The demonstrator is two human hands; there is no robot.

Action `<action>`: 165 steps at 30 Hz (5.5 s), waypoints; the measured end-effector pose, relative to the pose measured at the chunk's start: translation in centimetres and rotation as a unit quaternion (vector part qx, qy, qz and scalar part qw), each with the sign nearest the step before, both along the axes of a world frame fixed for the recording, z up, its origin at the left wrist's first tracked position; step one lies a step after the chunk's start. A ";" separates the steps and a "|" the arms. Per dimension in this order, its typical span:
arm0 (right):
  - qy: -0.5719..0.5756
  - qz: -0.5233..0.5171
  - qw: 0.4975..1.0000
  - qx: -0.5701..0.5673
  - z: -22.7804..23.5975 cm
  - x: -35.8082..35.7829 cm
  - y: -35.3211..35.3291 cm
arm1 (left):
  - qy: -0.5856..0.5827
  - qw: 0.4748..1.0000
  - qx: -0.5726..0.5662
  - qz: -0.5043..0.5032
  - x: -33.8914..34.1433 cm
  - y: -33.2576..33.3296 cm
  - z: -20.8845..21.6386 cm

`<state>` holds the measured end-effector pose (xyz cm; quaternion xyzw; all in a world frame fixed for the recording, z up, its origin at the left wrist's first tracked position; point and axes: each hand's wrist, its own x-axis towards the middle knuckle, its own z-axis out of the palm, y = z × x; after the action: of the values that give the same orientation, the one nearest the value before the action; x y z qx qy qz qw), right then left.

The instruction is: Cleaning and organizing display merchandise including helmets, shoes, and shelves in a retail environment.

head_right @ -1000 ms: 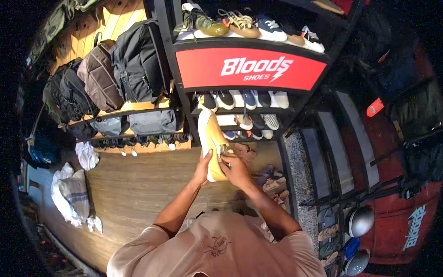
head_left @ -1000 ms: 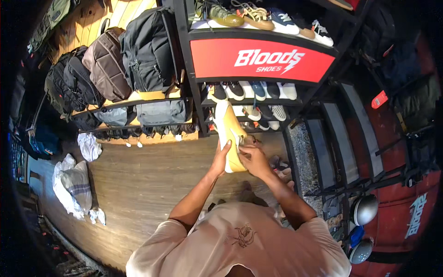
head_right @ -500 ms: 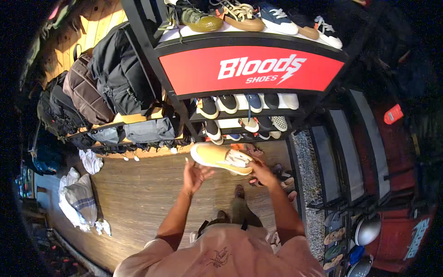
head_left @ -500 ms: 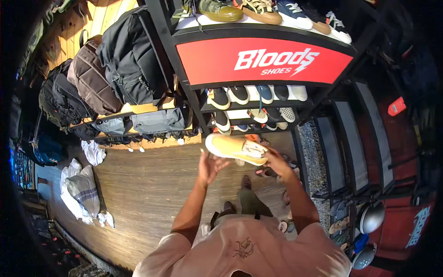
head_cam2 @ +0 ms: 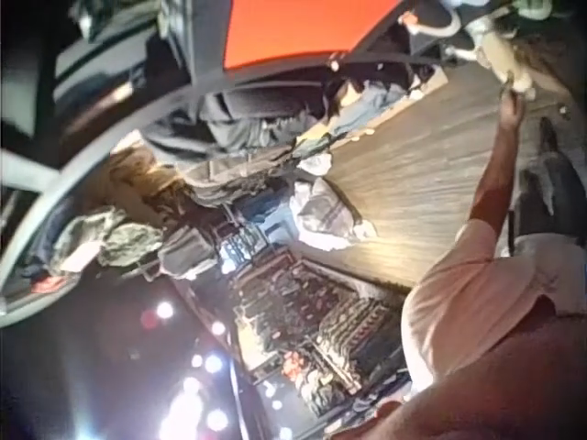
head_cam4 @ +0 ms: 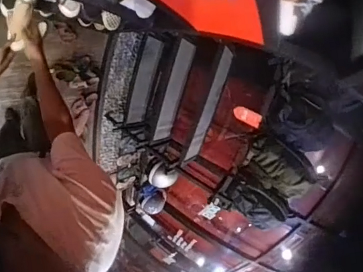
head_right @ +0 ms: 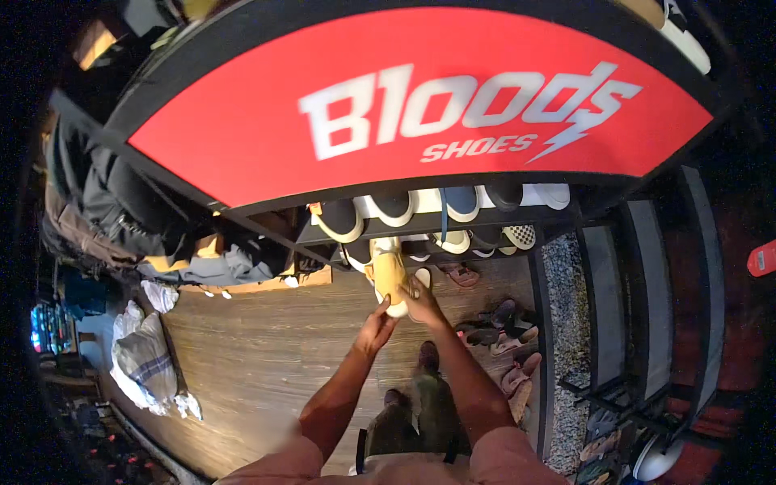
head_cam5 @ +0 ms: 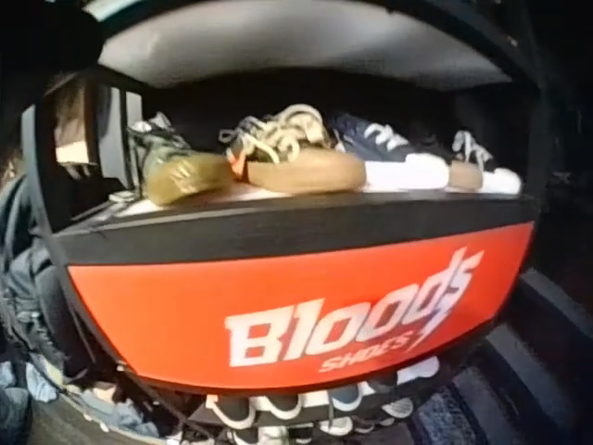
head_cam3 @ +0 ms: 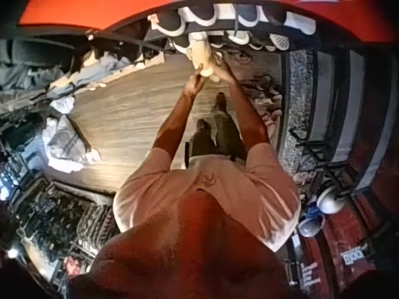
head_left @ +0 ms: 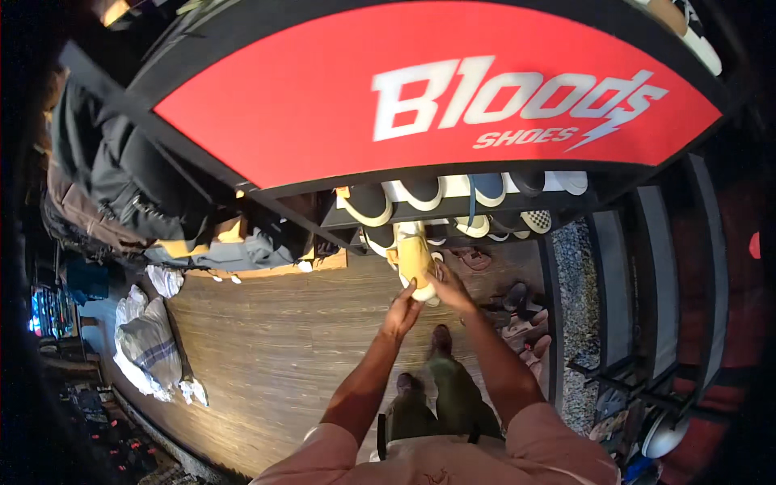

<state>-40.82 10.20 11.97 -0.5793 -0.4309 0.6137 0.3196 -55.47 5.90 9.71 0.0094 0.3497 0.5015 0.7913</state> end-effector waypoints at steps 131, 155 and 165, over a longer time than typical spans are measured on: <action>-0.045 -0.758 0.630 0.161 22.5 4.2 -118.0 | 0.132 0.334 0.782 -0.509 24.4 -94.3 31.3; 0.192 -0.518 0.824 0.128 34.3 10.7 -69.0 | 0.423 0.603 0.637 -0.227 13.3 -45.1 37.7; 0.128 -0.541 0.788 0.264 39.4 25.5 -61.0 | 0.346 0.646 0.649 -0.207 28.9 -36.5 40.0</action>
<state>-15.30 -50.82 51.33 -0.5266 -0.1479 0.2713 0.7920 -26.53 -30.57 49.67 0.7650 0.1724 0.3838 0.4877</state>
